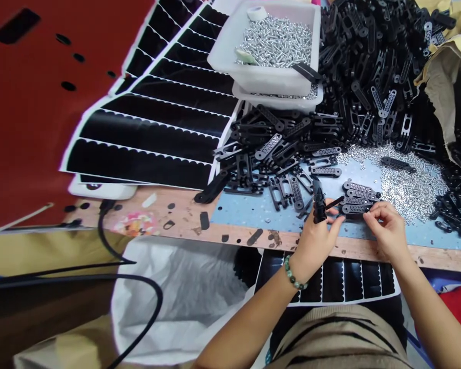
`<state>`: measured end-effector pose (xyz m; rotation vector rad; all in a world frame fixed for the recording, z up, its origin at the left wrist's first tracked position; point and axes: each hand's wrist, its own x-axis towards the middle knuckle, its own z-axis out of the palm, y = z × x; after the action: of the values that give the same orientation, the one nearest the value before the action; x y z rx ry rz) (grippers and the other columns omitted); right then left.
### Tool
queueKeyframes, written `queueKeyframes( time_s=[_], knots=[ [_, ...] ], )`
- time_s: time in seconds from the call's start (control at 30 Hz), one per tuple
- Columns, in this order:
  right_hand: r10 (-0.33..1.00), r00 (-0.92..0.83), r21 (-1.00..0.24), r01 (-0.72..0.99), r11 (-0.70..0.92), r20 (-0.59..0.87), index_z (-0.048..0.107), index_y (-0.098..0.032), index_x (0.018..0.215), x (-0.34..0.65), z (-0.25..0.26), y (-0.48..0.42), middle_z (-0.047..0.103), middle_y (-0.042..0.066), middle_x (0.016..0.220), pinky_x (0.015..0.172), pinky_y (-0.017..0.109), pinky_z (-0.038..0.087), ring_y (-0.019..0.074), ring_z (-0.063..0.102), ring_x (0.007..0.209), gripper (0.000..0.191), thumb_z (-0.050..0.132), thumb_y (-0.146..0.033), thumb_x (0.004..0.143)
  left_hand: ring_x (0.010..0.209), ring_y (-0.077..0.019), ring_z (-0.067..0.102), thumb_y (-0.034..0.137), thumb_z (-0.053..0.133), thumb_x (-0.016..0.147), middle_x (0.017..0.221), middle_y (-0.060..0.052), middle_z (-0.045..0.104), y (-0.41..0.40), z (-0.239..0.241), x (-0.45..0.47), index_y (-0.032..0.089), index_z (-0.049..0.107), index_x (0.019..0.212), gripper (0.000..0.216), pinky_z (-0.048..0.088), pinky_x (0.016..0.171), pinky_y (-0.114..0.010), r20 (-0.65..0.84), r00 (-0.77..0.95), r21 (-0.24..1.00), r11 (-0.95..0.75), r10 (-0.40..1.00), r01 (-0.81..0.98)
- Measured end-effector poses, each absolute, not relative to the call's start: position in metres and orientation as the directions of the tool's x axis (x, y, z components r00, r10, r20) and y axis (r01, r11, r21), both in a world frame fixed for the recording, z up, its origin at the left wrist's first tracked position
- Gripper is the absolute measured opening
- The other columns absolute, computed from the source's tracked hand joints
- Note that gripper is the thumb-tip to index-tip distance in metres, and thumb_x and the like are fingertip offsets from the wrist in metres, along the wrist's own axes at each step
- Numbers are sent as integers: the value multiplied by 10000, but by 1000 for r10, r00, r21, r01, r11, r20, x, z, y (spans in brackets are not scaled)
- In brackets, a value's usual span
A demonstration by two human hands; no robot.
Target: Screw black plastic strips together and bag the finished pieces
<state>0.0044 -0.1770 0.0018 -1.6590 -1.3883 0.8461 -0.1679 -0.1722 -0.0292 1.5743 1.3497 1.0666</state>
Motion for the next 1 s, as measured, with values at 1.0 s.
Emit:
queueKeyframes(
  time_s=[1.0],
  knots=[
    [989, 138, -851, 510, -121, -58, 613, -193, 619, 5, 9, -173, 556, 53, 835, 575, 276, 437, 159, 517, 718, 241, 623, -364, 789, 716, -141, 621, 222, 675, 767, 972, -58, 640, -166, -20, -161, 177, 591, 917, 178, 573, 654, -277, -64, 12, 930, 55, 998, 363]
  ],
)
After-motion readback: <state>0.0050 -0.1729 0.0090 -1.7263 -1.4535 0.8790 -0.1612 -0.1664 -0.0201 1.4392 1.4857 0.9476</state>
